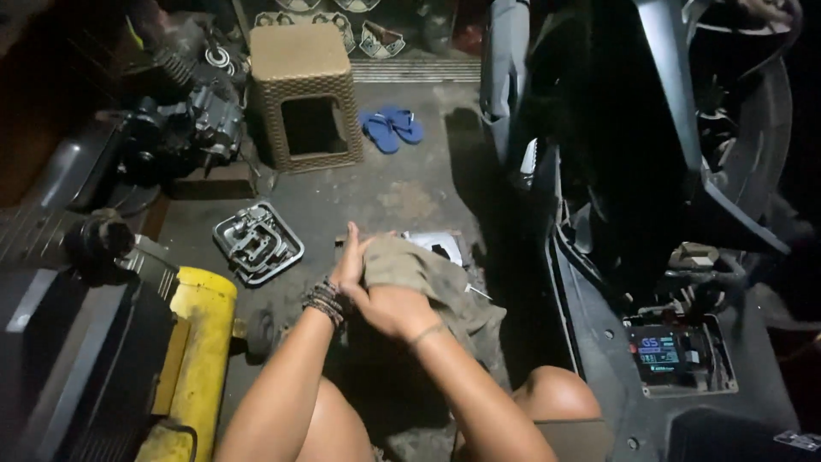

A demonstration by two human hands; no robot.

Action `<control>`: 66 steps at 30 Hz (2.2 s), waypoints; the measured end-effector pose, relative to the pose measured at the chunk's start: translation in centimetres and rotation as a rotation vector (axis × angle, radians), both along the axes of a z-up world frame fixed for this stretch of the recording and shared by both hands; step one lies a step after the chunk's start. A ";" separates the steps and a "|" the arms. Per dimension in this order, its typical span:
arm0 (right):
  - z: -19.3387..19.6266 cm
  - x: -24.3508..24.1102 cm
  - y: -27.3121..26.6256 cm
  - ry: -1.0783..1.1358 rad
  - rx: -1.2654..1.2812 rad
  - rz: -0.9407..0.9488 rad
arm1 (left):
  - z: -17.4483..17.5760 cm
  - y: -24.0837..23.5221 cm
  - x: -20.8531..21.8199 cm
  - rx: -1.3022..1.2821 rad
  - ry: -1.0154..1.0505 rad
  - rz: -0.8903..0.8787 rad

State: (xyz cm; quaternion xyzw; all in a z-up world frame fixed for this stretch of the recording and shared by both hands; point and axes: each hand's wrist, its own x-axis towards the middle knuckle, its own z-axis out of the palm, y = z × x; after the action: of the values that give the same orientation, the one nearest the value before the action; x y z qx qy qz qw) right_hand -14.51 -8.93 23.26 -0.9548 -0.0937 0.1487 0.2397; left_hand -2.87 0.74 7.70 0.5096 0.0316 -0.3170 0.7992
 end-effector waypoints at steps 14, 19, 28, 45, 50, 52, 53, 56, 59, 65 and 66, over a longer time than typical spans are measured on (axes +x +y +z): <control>0.1 0.9 0.5 0.245 0.050 -0.003 | 9.4 -0.7 -5.5 0.062 -0.130 0.127; 5.4 -2.4 0.8 0.149 0.016 -0.007 | -0.7 -0.2 0.7 0.018 -0.020 0.118; -0.1 -0.5 0.7 -0.084 0.048 0.003 | -3.8 0.1 0.9 -0.063 -0.194 0.077; 4.7 1.3 2.2 0.265 -0.088 -0.013 | 2.4 0.3 -1.0 0.030 -0.074 0.020; 0.2 -1.1 1.7 0.106 -0.070 -0.034 | -8.8 0.4 4.4 -0.007 -0.161 -0.007; -4.2 -4.6 0.6 0.024 -0.092 0.007 | -8.8 0.2 4.2 -0.028 -0.150 -0.003; -6.3 -6.4 0.0 -0.065 -0.114 0.046 | -8.5 0.1 4.2 -0.049 -0.145 -0.001; -5.7 -5.3 0.1 -0.076 -0.152 0.027 | -8.7 0.0 4.2 -0.083 -0.110 0.037; -7.5 -0.3 -0.1 0.052 -0.055 -0.002 | -10.8 0.6 5.1 -0.069 -0.114 -0.024; -0.6 1.9 1.1 0.230 -0.079 -0.023 | -5.5 1.0 1.9 0.090 -0.356 0.027; -0.7 0.5 1.3 0.231 -0.079 -0.023 | -6.1 0.9 2.2 0.090 -0.355 0.027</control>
State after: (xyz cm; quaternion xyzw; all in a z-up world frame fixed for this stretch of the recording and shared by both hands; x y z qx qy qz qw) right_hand -14.03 -7.64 22.52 -0.9410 -0.0488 0.2585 0.2129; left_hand -0.69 1.66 1.57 0.5925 -0.0888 -0.2096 0.7728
